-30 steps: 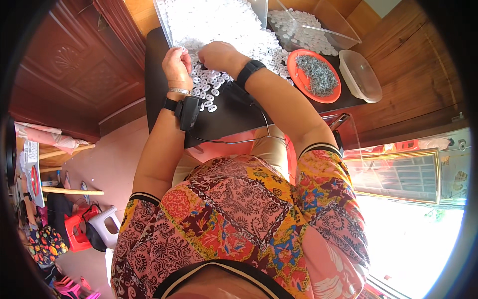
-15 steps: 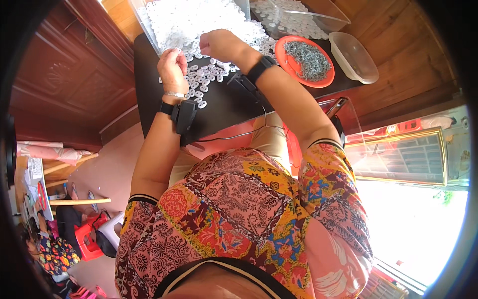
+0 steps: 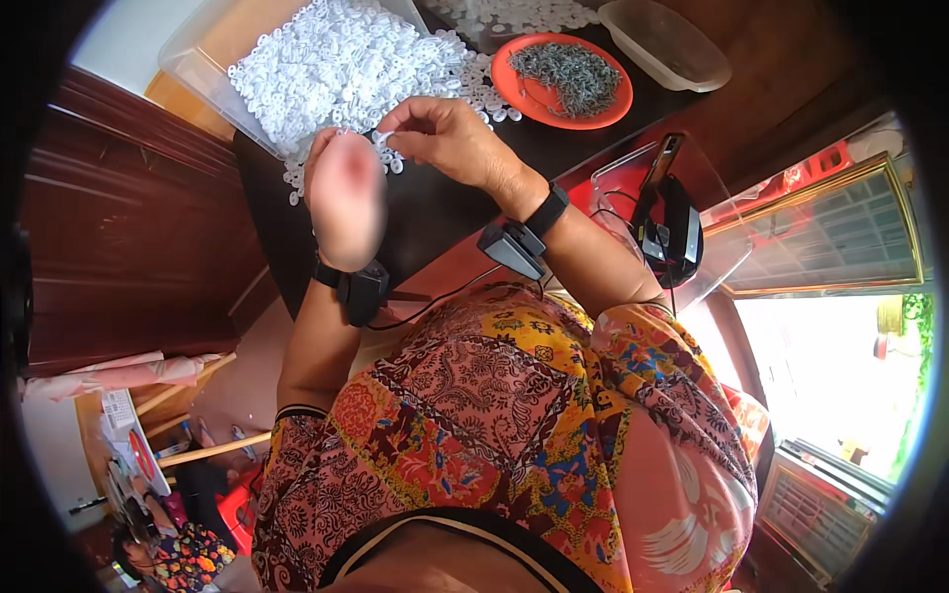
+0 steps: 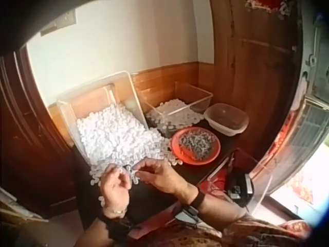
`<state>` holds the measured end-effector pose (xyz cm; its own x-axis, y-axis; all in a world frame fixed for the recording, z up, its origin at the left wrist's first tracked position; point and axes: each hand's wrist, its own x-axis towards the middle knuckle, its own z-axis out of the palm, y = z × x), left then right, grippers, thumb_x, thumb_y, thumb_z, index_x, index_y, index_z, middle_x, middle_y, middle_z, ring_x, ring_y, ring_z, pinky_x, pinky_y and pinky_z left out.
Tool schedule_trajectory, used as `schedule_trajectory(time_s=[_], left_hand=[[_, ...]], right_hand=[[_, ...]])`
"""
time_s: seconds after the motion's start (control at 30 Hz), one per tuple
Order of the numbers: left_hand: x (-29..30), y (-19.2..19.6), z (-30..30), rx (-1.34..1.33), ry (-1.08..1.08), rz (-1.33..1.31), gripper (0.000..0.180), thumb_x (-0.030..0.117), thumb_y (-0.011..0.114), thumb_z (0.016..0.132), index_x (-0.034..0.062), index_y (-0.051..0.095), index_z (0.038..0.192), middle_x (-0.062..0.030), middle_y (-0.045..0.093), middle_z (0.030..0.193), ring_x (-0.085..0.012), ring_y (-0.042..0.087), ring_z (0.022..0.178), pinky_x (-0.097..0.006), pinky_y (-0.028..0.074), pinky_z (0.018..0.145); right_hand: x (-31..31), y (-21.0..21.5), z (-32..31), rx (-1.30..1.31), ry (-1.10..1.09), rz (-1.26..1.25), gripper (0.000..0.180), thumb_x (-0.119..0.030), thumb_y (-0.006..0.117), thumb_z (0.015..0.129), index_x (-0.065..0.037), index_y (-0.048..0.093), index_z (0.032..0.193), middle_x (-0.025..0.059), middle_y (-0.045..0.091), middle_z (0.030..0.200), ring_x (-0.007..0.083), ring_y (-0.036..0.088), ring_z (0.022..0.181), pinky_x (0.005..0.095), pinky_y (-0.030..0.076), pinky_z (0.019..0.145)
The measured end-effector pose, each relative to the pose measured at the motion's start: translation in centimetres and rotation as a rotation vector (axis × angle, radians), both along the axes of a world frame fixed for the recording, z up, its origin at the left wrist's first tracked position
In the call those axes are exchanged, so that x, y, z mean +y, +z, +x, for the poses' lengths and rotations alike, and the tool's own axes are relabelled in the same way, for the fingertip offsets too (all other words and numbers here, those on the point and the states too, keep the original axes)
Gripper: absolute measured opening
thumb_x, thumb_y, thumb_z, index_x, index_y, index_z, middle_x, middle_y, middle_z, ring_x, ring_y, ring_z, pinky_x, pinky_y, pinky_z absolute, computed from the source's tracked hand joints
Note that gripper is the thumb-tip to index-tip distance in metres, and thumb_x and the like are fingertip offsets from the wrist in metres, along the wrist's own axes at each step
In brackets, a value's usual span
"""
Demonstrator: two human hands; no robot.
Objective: Assembling small white plastic components by inserting small pins into them.
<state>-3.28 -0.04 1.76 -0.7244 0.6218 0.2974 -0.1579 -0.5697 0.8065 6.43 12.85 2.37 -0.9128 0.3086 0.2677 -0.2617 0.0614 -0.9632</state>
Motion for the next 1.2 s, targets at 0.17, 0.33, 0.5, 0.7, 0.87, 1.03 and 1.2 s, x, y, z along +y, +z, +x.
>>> schedule_trajectory(time_s=[0.17,0.33,0.5,0.7,0.87,1.03,1.2], left_hand=[[0.1,-0.3,-0.1,-0.02,-0.031,0.012,0.018,0.018,0.045,0.089,0.0029,0.048,0.08,-0.0071,0.05,0.061,-0.0129,0.041,0.049,-0.024,0.034,0.049],[0.0,-0.2,0.4,-0.029,-0.007,0.014,0.017,0.018,0.046,0.089,0.0042,0.049,0.081,-0.0064,0.05,0.062,-0.0132,0.042,0.049,-0.025,0.034,0.047],[0.1,-0.4,-0.7,-0.09,0.192,-0.073,0.018,0.023,0.048,0.088,0.0064,0.048,0.082,-0.0031,0.049,0.063,-0.0109,0.041,0.048,-0.023,0.031,0.044],[-0.6,-0.2,-2.1,-0.17,0.185,-0.188,0.021,0.024,0.042,0.091,0.0055,0.046,0.082,-0.0057,0.046,0.062,-0.0131,0.04,0.049,-0.024,0.033,0.048],[0.8,-1.2,-1.7,-0.017,0.15,-0.162,0.02,0.02,0.039,0.092,0.0043,0.047,0.083,-0.0062,0.047,0.063,-0.013,0.041,0.05,-0.024,0.033,0.048],[-0.5,-1.2,-1.6,-0.112,0.098,-0.116,0.017,0.019,0.046,0.089,0.0042,0.049,0.08,-0.006,0.049,0.064,-0.0128,0.042,0.048,-0.024,0.033,0.046],[0.1,-0.5,-0.3,-0.014,0.065,-0.131,0.017,0.018,0.046,0.088,0.0033,0.049,0.081,-0.0065,0.048,0.061,-0.0132,0.042,0.047,-0.024,0.033,0.045]], right_hand=[[-0.8,-0.8,-0.1,-0.048,-0.036,-0.02,0.015,-0.006,0.064,0.083,-0.004,0.064,0.099,-0.0025,0.061,0.08,0.0032,0.054,0.069,0.018,0.044,0.061],[-1.5,-1.2,0.5,0.014,-0.108,0.013,0.015,-0.004,0.065,0.082,-0.004,0.063,0.097,-0.0026,0.062,0.082,0.0033,0.055,0.071,0.0178,0.045,0.063],[-2.9,4.0,3.9,0.334,-0.192,0.409,0.02,-0.004,0.069,0.078,-0.002,0.062,0.096,0.0039,0.062,0.084,0.0087,0.059,0.069,0.0223,0.048,0.062],[-7.3,12.3,7.0,1.059,0.098,0.53,0.015,-0.021,0.07,0.072,-0.01,0.065,0.08,0.0013,0.059,0.075,0.0132,0.054,0.054,0.0267,0.045,0.043],[-6.0,11.4,8.6,0.726,-0.149,0.387,0.017,-0.018,0.066,0.078,-0.006,0.067,0.089,0.0025,0.06,0.08,0.0132,0.055,0.061,0.0256,0.046,0.054],[-1.9,8.5,7.0,0.387,-0.3,0.441,0.023,-0.005,0.055,0.087,-0.006,0.064,0.108,0.0053,0.065,0.083,0.0124,0.06,0.079,0.0246,0.047,0.069],[0.8,1.9,4.0,0.082,-0.058,-0.093,0.021,-0.01,0.057,0.089,-0.003,0.061,0.109,0.0003,0.061,0.085,0.0054,0.054,0.07,0.0196,0.044,0.061]])
